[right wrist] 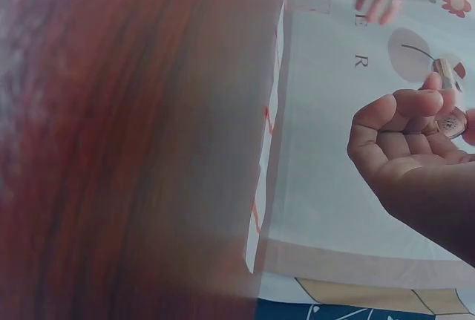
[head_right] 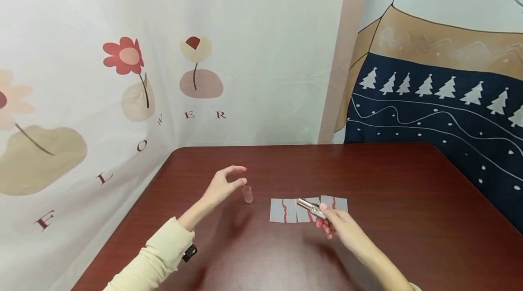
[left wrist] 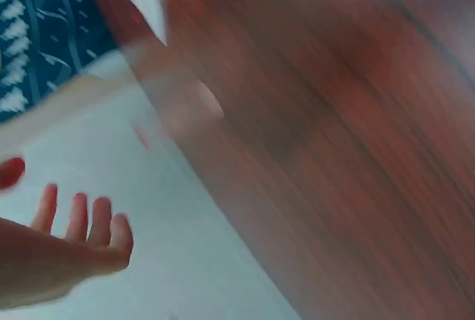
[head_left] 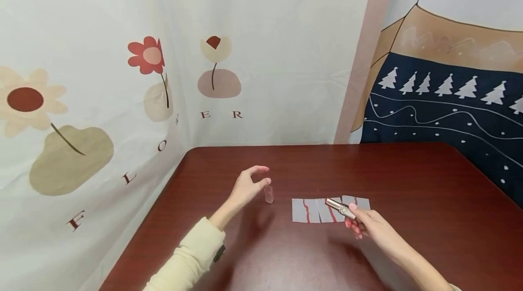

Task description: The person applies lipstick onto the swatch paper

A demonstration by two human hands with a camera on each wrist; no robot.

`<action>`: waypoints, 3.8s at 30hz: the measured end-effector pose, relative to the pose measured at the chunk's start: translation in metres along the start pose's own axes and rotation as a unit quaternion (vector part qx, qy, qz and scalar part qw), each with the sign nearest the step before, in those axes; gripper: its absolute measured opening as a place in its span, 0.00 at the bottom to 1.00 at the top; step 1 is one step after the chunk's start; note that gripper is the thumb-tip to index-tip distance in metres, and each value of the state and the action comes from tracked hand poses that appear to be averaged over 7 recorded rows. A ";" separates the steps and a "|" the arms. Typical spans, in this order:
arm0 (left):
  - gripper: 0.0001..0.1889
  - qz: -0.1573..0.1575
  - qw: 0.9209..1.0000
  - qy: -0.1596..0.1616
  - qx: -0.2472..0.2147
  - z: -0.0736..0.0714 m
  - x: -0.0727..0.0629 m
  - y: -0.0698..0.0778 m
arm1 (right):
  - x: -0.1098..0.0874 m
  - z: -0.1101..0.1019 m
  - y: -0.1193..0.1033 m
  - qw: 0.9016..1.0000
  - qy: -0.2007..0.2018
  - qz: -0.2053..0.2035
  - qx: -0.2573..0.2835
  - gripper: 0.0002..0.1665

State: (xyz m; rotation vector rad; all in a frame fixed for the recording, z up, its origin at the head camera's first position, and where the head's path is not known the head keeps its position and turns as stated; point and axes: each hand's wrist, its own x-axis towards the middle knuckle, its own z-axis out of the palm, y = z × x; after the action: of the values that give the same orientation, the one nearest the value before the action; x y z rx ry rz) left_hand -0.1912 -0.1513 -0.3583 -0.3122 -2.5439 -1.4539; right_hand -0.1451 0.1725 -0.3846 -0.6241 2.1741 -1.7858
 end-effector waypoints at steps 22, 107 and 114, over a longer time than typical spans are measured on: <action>0.10 0.011 0.993 -0.097 0.062 0.013 0.007 -0.052 | -0.007 -0.008 0.011 0.999 0.027 0.028 -0.010 0.20; 0.11 0.294 0.921 -0.170 0.192 0.062 0.038 0.097 | -0.026 -0.037 -0.034 0.991 0.114 -0.039 -0.059 0.28; 0.07 0.227 0.914 -0.215 0.257 0.063 0.068 0.091 | -0.080 -0.066 -0.025 0.975 0.155 -0.052 -0.151 0.22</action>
State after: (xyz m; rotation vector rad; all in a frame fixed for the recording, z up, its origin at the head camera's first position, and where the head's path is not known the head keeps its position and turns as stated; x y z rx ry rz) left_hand -0.2355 -0.0458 -0.2962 -1.1392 -2.7795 -0.5606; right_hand -0.1018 0.2641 -0.3521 -0.5632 2.7032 -1.7133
